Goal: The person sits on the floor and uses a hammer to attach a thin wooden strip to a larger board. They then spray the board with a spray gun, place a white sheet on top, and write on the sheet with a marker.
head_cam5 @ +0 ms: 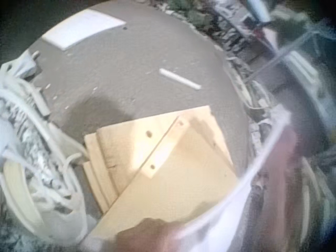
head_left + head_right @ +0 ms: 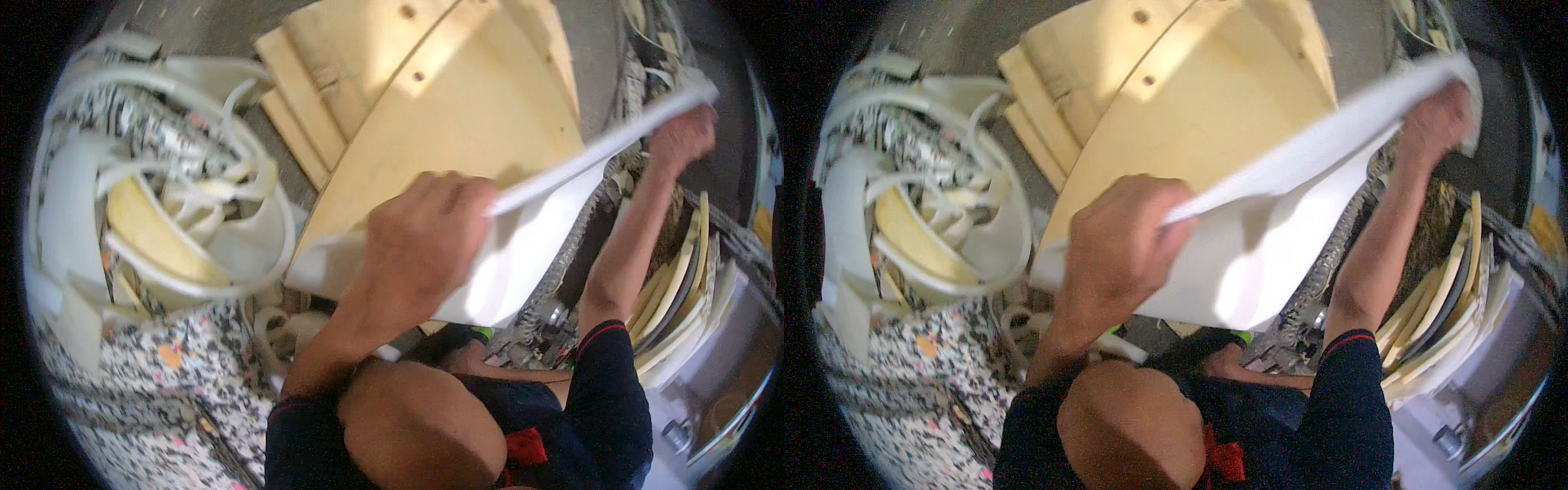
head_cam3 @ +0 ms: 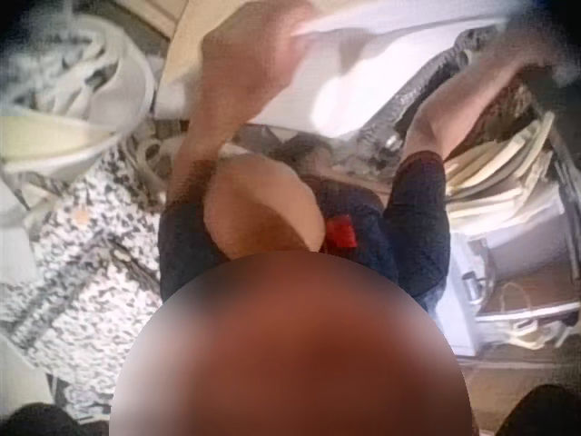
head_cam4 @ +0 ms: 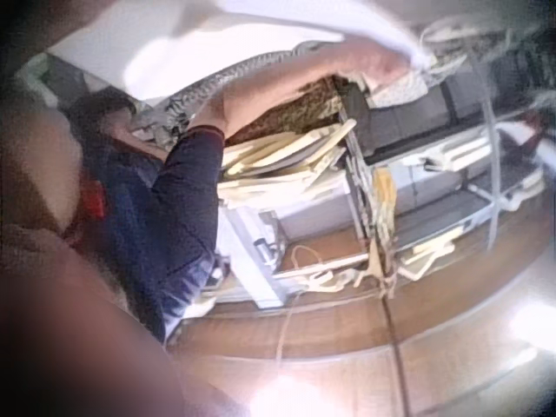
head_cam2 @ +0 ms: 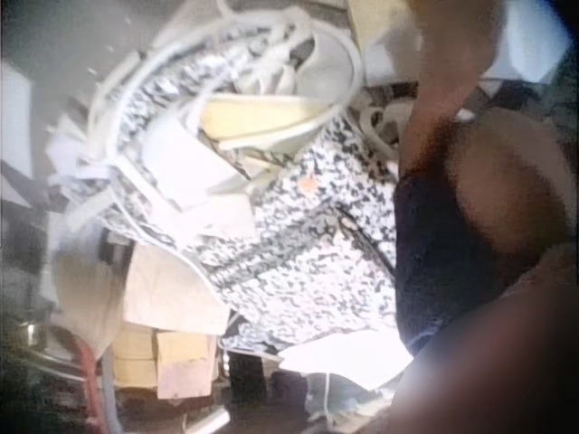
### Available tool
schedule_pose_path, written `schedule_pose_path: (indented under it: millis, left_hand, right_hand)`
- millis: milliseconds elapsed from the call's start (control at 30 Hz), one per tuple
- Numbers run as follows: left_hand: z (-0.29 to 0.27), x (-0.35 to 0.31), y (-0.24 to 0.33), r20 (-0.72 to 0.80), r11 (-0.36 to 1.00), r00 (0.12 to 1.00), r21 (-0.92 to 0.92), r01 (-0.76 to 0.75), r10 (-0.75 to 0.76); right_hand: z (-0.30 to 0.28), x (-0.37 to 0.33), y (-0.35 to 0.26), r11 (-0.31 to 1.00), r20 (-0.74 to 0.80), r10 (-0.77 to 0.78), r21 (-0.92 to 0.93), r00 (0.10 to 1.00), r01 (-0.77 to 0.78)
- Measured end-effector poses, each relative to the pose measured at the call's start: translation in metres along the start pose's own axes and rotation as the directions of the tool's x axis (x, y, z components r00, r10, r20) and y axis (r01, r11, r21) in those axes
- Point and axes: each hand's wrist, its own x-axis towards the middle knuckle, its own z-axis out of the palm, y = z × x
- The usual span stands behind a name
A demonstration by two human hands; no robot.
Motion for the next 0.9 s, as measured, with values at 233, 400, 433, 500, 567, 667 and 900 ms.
schedule_pose_path:
  millis: [233, 400, 433, 500, 567, 667, 900]
  left_hand:
    - [0.011, 0.052, -0.022, 0.000, 0.929, 0.944, 0.176, 0.326, -0.331]
    - [0.010, 0.083, -0.036, 0.046, 0.902, 0.913, 0.182, 0.392, -0.406]
    - [0.011, 0.084, -0.038, 0.021, 0.903, 0.914, 0.168, 0.396, -0.405]
    - [0.012, 0.084, -0.041, -0.011, 0.873, 0.882, 0.133, 0.469, -0.471]
    - [0.014, 0.083, -0.042, -0.041, 0.846, 0.859, 0.155, 0.510, -0.510]
    - [0.012, 0.087, -0.046, -0.012, 0.826, 0.848, 0.222, 0.519, -0.529]
    - [0.011, 0.088, -0.043, 0.000, 0.810, 0.833, 0.235, 0.538, -0.553]
  right_hand:
    - [0.131, -0.010, 0.033, 0.936, 0.310, 0.031, -0.343, 0.950, 0.081]
    - [0.165, -0.023, 0.019, 0.873, 0.363, 0.347, -0.463, 0.865, -0.156]
    - [0.166, -0.025, 0.018, 0.867, 0.398, 0.392, -0.461, 0.830, -0.189]
    - [0.167, -0.030, 0.020, 0.856, 0.484, 0.472, -0.453, 0.737, -0.250]
    - [0.170, -0.035, 0.026, 0.832, 0.504, 0.503, -0.502, 0.702, -0.236]
    - [0.175, -0.040, 0.037, 0.813, 0.486, 0.536, -0.518, 0.690, -0.267]
    - [0.187, -0.050, 0.044, 0.831, 0.453, 0.494, -0.497, 0.742, -0.250]
